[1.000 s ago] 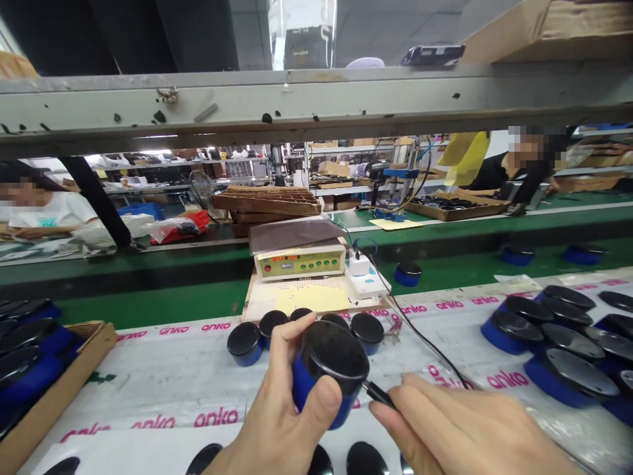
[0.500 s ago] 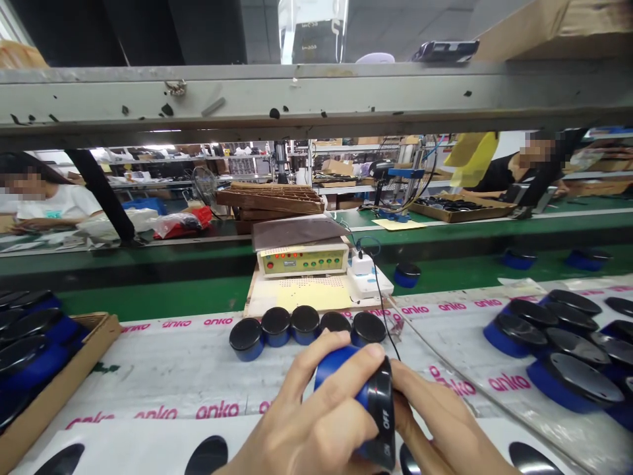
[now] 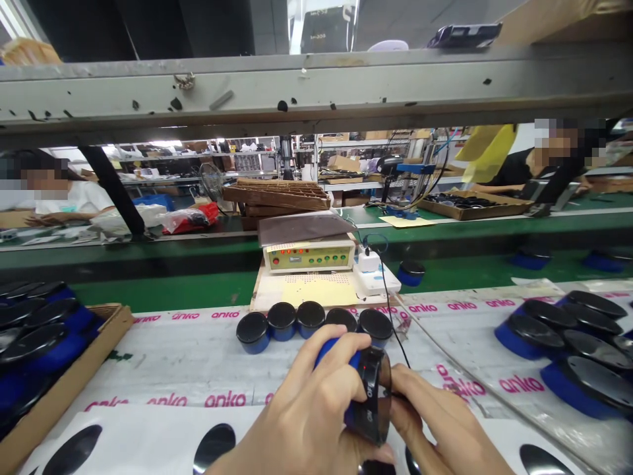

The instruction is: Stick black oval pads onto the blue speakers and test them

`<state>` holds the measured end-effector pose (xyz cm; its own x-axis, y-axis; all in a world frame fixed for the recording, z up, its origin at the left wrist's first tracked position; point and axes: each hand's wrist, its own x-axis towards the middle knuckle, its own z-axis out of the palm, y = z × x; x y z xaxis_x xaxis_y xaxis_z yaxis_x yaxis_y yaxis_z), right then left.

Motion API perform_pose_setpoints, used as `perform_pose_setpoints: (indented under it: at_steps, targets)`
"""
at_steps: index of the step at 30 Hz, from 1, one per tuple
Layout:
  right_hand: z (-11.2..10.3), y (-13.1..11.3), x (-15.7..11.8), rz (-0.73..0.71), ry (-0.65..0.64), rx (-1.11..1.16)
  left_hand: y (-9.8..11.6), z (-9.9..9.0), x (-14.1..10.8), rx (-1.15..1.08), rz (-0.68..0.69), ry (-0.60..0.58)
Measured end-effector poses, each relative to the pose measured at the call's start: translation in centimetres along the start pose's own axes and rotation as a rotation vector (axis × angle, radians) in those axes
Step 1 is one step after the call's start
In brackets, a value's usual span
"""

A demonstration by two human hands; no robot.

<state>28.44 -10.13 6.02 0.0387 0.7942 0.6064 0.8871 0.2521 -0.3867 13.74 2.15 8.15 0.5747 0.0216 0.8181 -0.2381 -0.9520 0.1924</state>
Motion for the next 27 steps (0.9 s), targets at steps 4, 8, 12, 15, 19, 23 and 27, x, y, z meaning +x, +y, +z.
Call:
perform_pose_setpoints:
  at_steps: [4, 8, 12, 15, 19, 23, 27]
  targets:
    - [-0.1, 0.2, -0.3, 0.027, 0.001, 0.005, -0.2, -0.6, 0.0, -0.101, -0.100, -0.066]
    - [-0.6, 0.7, 0.0, 0.005, 0.009, -0.001, 0.1, -1.7, 1.1, -0.119, -0.307, -0.263]
    - [-1.2, -0.4, 0.5, 0.171, 0.047, -0.046, 0.4, -1.0, 1.4, 0.024, -0.303, -0.158]
    - [-1.1, -2.2, 0.9, 0.289, 0.007, 0.091, 0.6, 0.0, 1.0, 0.102, -0.329, -0.127]
    - [-0.3, -3.0, 1.1, 0.333, 0.033, 0.286, 0.8, 0.8, 0.9, 0.269, -0.262, -0.115]
    - [0.6, -2.6, 0.7, 0.410, 0.063, 0.386, 0.9, 1.4, 0.9, 0.421, -0.167, -0.098]
    - [0.9, -2.5, 0.4, 0.439, 0.078, 0.419, 1.0, 1.9, 0.7, 0.467, -0.088, -0.114]
